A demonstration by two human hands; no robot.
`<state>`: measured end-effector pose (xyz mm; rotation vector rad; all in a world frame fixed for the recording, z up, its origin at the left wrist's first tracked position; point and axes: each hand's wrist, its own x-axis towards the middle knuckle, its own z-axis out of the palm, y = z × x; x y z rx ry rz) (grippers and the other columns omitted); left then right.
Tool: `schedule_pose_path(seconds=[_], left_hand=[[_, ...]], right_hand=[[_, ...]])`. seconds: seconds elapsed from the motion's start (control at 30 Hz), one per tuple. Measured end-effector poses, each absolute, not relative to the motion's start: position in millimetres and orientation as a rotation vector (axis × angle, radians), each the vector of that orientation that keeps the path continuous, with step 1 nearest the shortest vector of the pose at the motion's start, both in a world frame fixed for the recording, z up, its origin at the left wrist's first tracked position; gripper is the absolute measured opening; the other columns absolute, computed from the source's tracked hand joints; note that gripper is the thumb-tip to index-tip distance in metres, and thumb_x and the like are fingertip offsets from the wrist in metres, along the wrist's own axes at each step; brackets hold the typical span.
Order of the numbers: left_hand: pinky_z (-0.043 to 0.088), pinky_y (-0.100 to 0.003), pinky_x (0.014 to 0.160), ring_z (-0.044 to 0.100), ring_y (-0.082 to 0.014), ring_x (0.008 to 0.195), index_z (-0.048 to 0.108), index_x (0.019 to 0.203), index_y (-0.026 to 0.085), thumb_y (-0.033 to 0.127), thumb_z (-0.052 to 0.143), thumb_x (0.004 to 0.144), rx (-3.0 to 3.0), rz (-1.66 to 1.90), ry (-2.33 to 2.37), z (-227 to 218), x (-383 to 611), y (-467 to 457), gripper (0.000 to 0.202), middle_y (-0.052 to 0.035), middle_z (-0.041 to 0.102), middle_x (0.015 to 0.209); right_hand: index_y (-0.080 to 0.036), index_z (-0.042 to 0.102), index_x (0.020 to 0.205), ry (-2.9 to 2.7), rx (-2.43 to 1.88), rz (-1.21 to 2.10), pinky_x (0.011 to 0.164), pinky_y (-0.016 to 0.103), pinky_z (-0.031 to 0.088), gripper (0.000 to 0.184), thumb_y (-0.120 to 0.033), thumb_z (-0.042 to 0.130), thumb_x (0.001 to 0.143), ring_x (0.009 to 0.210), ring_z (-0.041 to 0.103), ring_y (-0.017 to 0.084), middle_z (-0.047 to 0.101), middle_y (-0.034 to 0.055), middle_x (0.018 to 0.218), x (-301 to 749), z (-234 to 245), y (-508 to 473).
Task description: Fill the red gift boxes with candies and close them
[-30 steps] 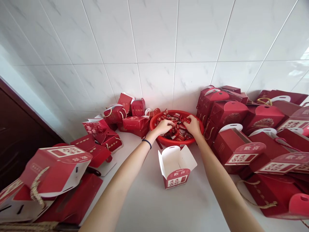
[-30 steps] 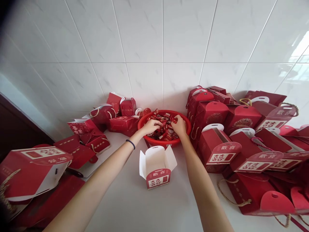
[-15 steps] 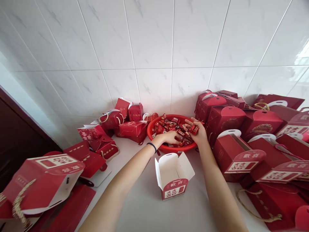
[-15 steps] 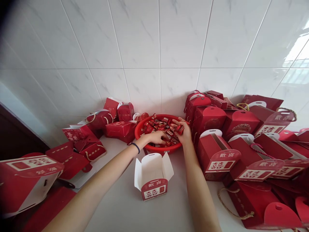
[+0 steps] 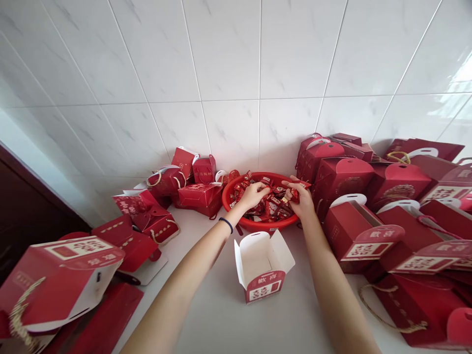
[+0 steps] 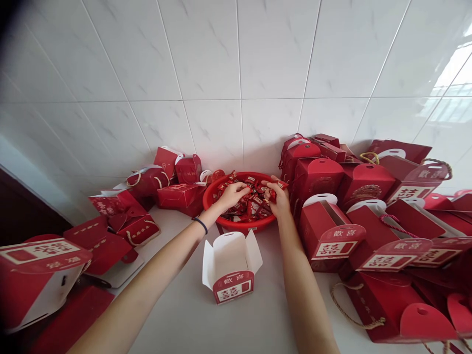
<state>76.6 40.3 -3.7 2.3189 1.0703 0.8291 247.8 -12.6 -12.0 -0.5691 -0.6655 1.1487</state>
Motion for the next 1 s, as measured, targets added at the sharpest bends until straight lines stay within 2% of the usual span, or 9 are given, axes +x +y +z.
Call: schedule_pose_path(seconds=[0.1,0.2,0.33,0.4,0.5,0.6,0.7,0.9,1.0], left_hand=[[0.049,-0.027,0.078,0.066,-0.0191,0.085,0.064,0.09,0.016,0.028,0.053,0.091,2.378,0.74,1.036,2.2,88.0,45.5,0.016,-0.0068,0.072,0.096],[0.048,-0.027,0.073,0.065,-0.0204,0.078,0.065,0.081,0.017,0.019,0.064,0.08,2.449,0.556,1.003,5.3,104.1,49.4,0.003,-0.0066,0.073,0.089],[0.045,-0.028,0.067,0.064,-0.0224,0.07,0.063,0.072,0.017,0.008,0.07,0.065,2.503,0.377,1.024,6.5,114.9,49.4,0.014,-0.007,0.071,0.076],[0.044,-0.028,0.068,0.063,-0.0223,0.071,0.062,0.074,0.017,0.009,0.069,0.067,2.514,0.386,1.048,8.5,110.7,47.0,0.013,-0.0073,0.07,0.078],[0.042,-0.027,0.068,0.06,-0.0204,0.076,0.059,0.078,0.017,0.021,0.067,0.078,2.508,0.488,1.076,17.0,92.2,38.3,0.009,-0.0056,0.067,0.082],[0.04,-0.026,0.067,0.055,-0.0174,0.075,0.054,0.079,0.017,0.039,0.063,0.085,2.475,0.614,1.068,32.7,63.0,17.8,0.024,-0.0007,0.059,0.079],[0.04,-0.025,0.066,0.052,-0.015,0.073,0.052,0.078,0.017,0.05,0.065,0.083,2.348,0.707,0.86,50.0,31.3,-16.4,0.035,0.0027,0.053,0.075],[0.04,-0.025,0.066,0.05,-0.0128,0.068,0.057,0.075,0.017,0.044,0.07,0.082,2.379,0.487,0.771,54.1,-4.6,-83.7,0.03,0.0043,0.051,0.071],[0.045,-0.028,0.079,0.059,-0.0179,0.088,0.069,0.097,0.021,0.036,0.073,0.08,2.461,0.518,0.783,42.2,-11.4,-100.3,0.023,-0.0012,0.064,0.098]], right_hand=[[-0.02,0.056,0.095,-0.659,-0.581,1.131,0.042,0.016,0.039,0.039,-0.01,0.067,0.059,0.044,0.046,0.005,0.075,0.0021,0.081,246.2,-11.7,-11.6],[-0.021,0.055,0.096,-0.644,-0.596,1.11,0.043,0.017,0.043,0.037,-0.014,0.065,0.061,0.046,0.052,0.006,0.076,0.0031,0.087,246.0,-11.2,-11.5],[-0.022,0.054,0.099,-0.642,-0.615,1.078,0.046,0.02,0.05,0.039,-0.017,0.063,0.062,0.051,0.061,0.009,0.076,0.0026,0.093,245.6,-10.0,-12.1],[-0.022,0.053,0.1,-0.646,-0.626,1.074,0.048,0.02,0.051,0.04,-0.018,0.063,0.062,0.052,0.062,0.01,0.076,0.0025,0.092,245.1,-8.8,-12.8],[-0.022,0.052,0.097,-0.654,-0.642,1.088,0.049,0.021,0.051,0.037,-0.018,0.062,0.062,0.051,0.062,0.011,0.077,0.0016,0.089,243.5,-4.6,-15.4],[-0.022,0.053,0.092,-0.67,-0.647,1.121,0.051,0.021,0.052,0.031,-0.019,0.06,0.062,0.053,0.063,0.011,0.077,0.0019,0.087,239.8,5.1,-22.6],[-0.02,0.057,0.089,-0.708,-0.638,1.144,0.055,0.022,0.053,0.027,-0.02,0.059,0.062,0.056,0.061,0.011,0.077,0.003,0.088,232.8,21.2,-36.6],[-0.018,0.064,0.092,-1.071,-0.614,1.166,0.068,0.03,0.057,0.029,-0.025,0.063,0.064,0.074,0.068,0.02,0.073,0.0032,0.077,211.3,56.1,-81.7],[-0.018,0.066,0.095,-1.242,-0.662,1.198,0.067,0.032,0.056,0.03,-0.025,0.067,0.065,0.074,0.068,0.022,0.072,0.0031,0.076,203.8,64.6,-103.9]])
